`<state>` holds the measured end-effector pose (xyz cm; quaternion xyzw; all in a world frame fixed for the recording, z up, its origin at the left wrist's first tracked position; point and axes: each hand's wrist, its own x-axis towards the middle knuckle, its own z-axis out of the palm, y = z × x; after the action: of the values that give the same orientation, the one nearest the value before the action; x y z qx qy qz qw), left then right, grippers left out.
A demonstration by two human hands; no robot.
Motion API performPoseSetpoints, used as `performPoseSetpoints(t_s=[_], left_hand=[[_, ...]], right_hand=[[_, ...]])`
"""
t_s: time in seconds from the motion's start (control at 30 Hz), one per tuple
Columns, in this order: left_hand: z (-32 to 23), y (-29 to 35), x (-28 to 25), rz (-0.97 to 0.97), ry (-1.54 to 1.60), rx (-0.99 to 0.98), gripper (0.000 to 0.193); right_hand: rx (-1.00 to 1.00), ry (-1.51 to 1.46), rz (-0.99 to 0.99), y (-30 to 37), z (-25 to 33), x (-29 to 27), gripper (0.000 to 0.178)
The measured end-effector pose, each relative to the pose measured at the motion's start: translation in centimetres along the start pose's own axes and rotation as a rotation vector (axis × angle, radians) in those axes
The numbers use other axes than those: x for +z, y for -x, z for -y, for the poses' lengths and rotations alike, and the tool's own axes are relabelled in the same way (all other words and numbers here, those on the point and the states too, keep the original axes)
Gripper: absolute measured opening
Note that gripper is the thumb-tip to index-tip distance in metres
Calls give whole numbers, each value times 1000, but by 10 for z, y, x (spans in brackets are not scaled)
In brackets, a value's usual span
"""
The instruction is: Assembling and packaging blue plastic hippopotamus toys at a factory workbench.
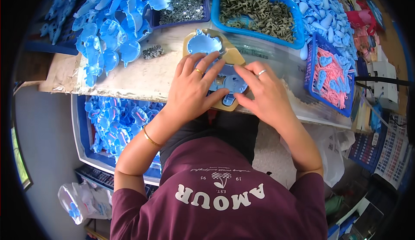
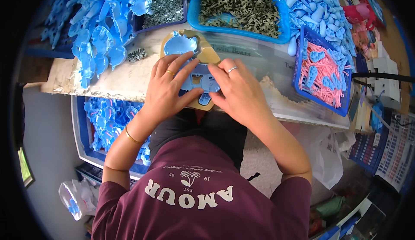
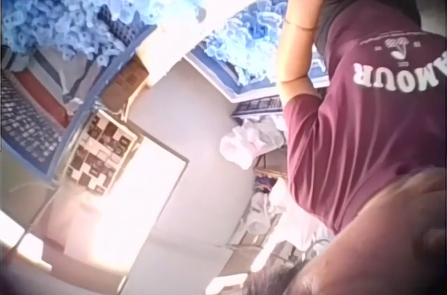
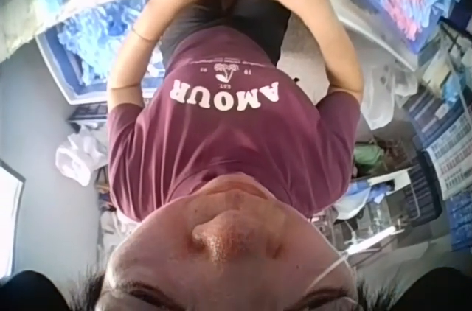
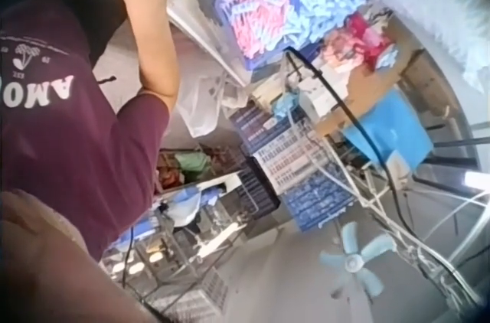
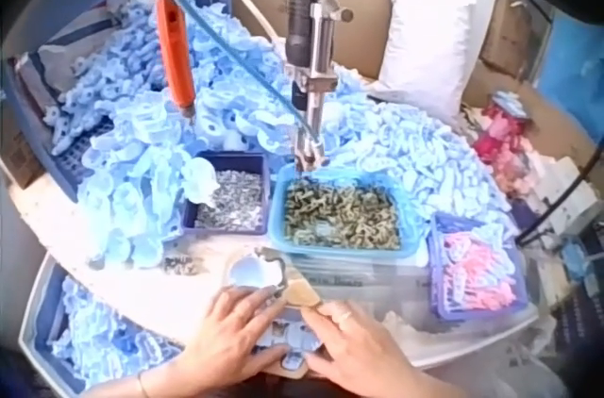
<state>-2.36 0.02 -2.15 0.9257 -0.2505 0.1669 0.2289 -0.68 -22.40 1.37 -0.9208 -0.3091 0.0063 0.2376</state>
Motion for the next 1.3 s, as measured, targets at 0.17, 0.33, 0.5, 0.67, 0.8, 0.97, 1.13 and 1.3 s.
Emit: performPoseSetpoints(t_s=[0.17, 0.33, 0.5, 0.67, 0.8, 0.97, 1.13, 1.3], left_hand=[[-1, 1, 3, 22, -19, -13, 64], [-1, 4, 3, 48, -41, -31, 65], [-4, 1, 4, 73, -33, -37, 65], [-2, 2, 3, 79, -36, -49, 65], [-3, 2, 3, 77, -41, -45, 66], [-2, -1, 0, 98, -50, -32, 67], [-10, -14, -11, 48, -61, -3, 62], [-29, -37, -9, -71, 388, -120, 50]], right_hand=[[-7, -163, 62, -6, -17, -10, 51], [292, -327, -104, -45, -90, -35, 33], [163, 199, -208, -88, -151, -40, 25], [23, 397, -81, -106, -157, -29, 22], [-10, 248, -89, -107, -164, -34, 23], [252, -433, -222, -102, -164, -48, 17], [323, -997, -117, -70, -110, -47, 21], [302, -1268, 36, -43, -54, -25, 19]])
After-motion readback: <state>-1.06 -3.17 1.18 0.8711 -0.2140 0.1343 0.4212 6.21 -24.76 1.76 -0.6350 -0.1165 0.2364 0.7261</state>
